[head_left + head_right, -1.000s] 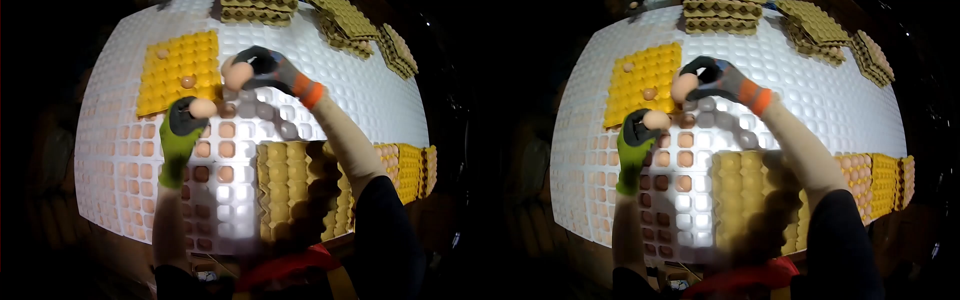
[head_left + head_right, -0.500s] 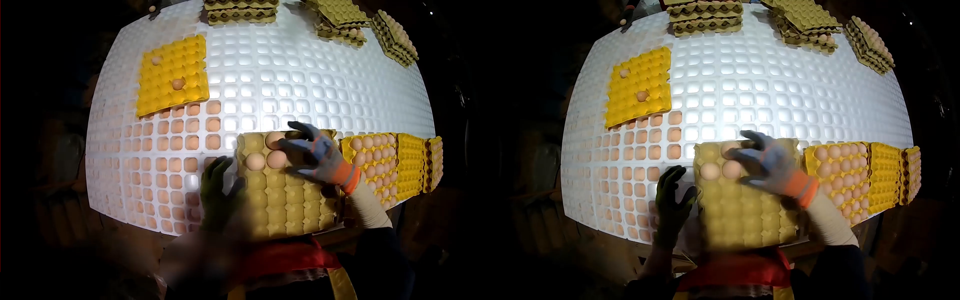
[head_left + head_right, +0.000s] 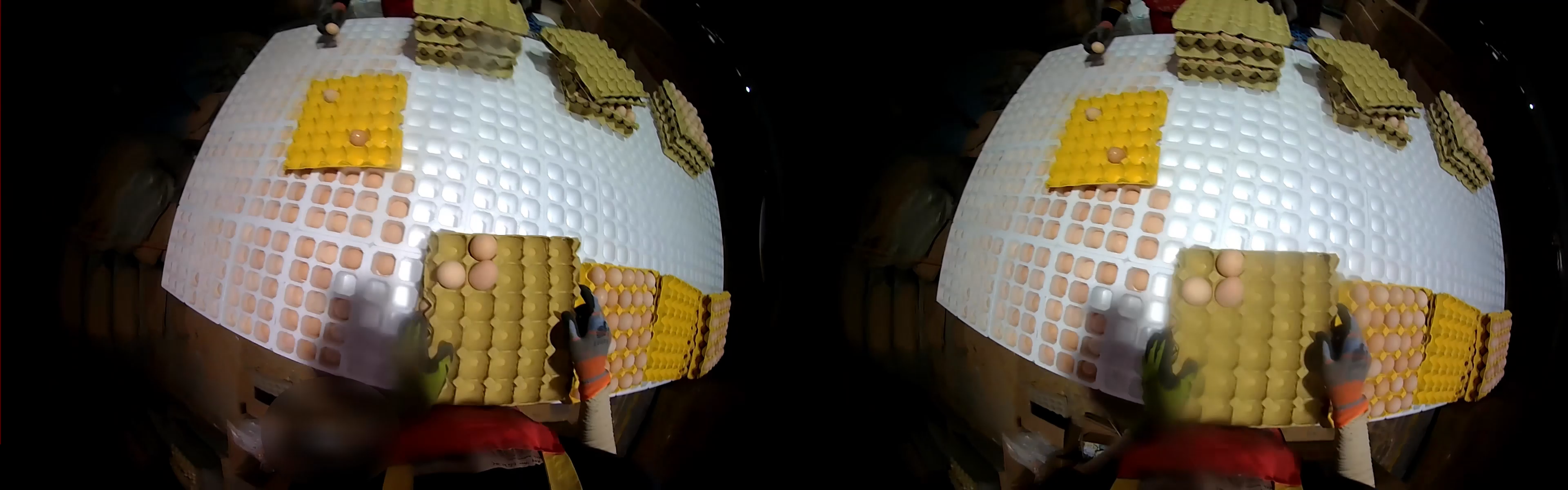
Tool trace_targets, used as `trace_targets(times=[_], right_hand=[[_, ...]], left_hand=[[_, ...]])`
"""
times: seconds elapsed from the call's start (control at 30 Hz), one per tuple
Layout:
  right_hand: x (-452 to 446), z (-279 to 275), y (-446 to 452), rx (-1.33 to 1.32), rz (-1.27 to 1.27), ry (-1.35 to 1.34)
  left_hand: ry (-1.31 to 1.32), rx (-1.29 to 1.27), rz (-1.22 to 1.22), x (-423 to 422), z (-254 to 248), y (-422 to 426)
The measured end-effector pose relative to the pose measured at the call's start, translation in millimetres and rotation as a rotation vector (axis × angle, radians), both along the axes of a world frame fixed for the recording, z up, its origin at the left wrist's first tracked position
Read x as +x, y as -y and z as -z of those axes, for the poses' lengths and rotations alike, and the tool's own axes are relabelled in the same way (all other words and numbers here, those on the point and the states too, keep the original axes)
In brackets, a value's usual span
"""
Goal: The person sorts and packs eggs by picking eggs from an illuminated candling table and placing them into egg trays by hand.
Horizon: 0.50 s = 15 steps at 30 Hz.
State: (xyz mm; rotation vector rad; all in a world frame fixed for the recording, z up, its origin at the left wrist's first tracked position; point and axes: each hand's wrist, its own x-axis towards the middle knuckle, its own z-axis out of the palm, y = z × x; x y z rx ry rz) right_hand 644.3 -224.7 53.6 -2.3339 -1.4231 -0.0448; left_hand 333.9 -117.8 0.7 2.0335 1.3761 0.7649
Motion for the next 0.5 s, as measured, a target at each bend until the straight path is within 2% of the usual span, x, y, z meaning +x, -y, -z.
trace_targets(times=[0.03,0.07,0.13,0.2,0.23,0.27,0.33,0.37,0.43,0.5], right_hand=[[-4.8,-15.6,-10.0,0.054,0.023,-0.243],[-9.9,-26.1,-22.2,0.098,-0.012,-0.305],[-29.8,-42.1,-46.7,0.153,-0.099,-0.387],[-62.0,-54.6,-85.6,0.155,-0.238,-0.464],[-84.9,-66.4,-109.2,0.084,-0.257,-0.654],[-99.4,-58.5,-128.3,0.095,-0.379,-0.787],[-124.6,-43.0,-162.9,0.087,-0.537,-1.082],[-135.1,-34.0,-173.1,0.123,-0.542,-1.012],[-141.1,-40.1,-181.3,0.195,-0.524,-1.060],[-125.5,-35.0,-169.9,0.218,-0.432,-1.031]], left_hand=[[0.168,-0.142,-0.045,-0.5,-9.1,-2.4],[0.080,-0.107,-0.021,-8.6,-18.4,-7.3],[0.159,-0.125,-0.090,-37.4,-8.4,-23.5],[0.164,-0.108,-0.079,-87.6,-19.8,-44.3],[0.371,-0.195,-0.035,-140.1,-7.4,-61.5],[0.577,-0.286,0.004,-192.6,4.9,-78.8],[0.843,-0.402,-0.210,-250.7,-3.7,-114.0],[0.608,-0.304,-0.449,-275.4,-17.9,-130.0],[0.594,-0.263,-0.450,-348.4,-16.0,-166.6],[0.412,-0.281,-0.393,-391.9,-29.8,-204.4]])
